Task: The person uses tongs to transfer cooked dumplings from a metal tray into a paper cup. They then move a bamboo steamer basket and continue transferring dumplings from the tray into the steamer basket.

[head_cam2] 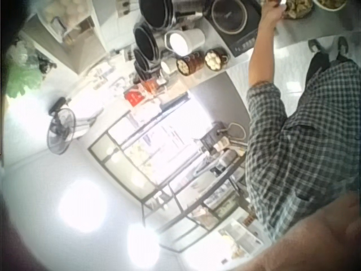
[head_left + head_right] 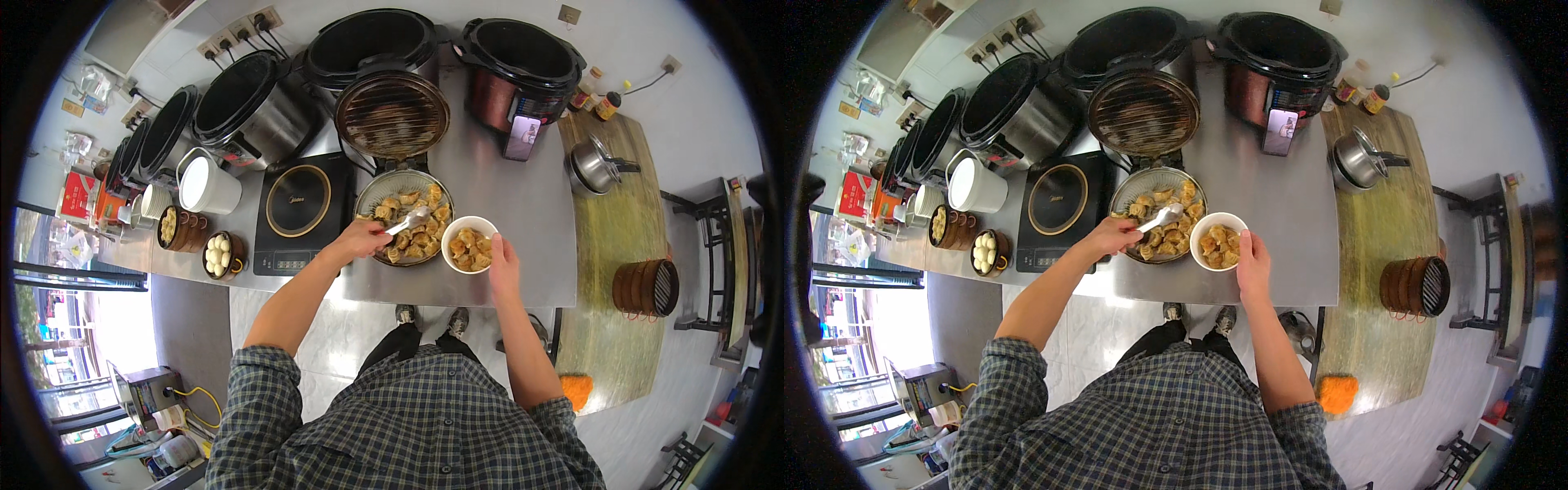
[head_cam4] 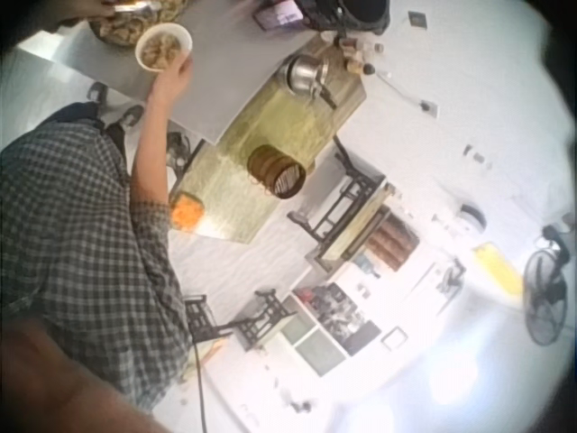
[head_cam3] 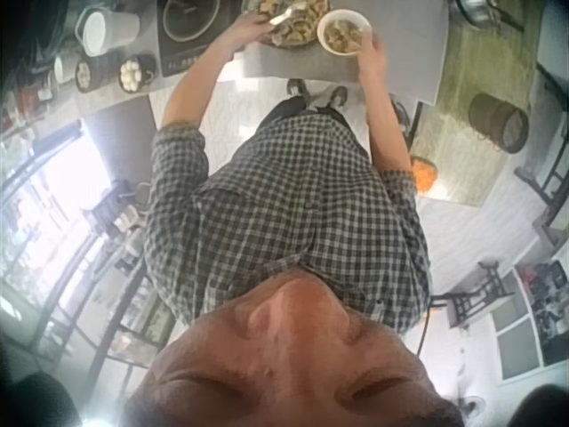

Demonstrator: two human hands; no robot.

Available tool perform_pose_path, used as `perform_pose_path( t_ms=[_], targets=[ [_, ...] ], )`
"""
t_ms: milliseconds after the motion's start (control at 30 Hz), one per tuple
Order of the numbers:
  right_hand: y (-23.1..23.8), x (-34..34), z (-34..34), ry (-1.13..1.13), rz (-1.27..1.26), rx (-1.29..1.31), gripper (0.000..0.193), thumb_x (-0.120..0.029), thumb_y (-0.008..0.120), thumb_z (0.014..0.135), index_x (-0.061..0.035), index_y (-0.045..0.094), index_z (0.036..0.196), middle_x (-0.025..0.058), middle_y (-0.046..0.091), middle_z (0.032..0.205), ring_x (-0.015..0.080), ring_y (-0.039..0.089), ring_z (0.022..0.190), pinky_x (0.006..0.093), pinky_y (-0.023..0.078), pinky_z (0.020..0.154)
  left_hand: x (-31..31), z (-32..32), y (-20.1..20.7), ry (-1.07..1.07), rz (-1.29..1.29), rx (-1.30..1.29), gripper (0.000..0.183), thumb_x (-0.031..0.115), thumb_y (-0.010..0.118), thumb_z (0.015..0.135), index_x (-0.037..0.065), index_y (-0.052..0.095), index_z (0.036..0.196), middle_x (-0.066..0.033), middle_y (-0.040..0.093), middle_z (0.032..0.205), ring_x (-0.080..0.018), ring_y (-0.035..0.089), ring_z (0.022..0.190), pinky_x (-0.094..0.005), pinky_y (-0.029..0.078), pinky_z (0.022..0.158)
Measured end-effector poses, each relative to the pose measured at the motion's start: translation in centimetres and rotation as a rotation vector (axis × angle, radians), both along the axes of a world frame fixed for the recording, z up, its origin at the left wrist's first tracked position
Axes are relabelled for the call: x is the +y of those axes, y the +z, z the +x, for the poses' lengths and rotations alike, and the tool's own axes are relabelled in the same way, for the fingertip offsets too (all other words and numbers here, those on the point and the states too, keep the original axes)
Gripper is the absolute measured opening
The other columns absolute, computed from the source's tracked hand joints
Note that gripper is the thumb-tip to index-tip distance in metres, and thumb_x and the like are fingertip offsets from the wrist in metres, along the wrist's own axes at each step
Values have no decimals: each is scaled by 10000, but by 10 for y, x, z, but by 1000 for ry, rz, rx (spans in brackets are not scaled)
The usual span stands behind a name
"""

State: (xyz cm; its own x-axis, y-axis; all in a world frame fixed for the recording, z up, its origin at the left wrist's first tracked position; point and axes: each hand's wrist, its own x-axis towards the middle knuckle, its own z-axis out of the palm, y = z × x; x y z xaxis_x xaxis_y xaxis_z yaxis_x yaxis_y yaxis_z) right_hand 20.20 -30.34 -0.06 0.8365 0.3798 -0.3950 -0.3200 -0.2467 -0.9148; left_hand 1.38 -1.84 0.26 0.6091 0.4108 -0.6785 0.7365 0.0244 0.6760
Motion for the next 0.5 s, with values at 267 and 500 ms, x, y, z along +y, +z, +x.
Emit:
perform_pose_path(
  t_ms=[267, 500],
  targets=[
    [8, 17, 1, 87, -9, 44, 634, -495, 573, 1094, 59, 625, 1397, 158, 697, 1327, 227, 627, 1244, 360, 461, 1095, 0, -16, 66, -32, 167, -41, 235, 247, 728, 975, 14, 754, 991, 2, 666, 778, -61, 557, 636, -247, 457, 554],
    [4, 34, -5, 128, 56, 46, 672, -505, 572, 1095, 85, 594, 1417, 173, 678, 1357, 233, 615, 1265, 361, 456, 1108, -34, 9, 124, -375, 342, -63, 376, 354, 746, 961, -19, 705, 980, -109, 671, 780, -242, 624, 687, -367, 536, 692]
  ],
)
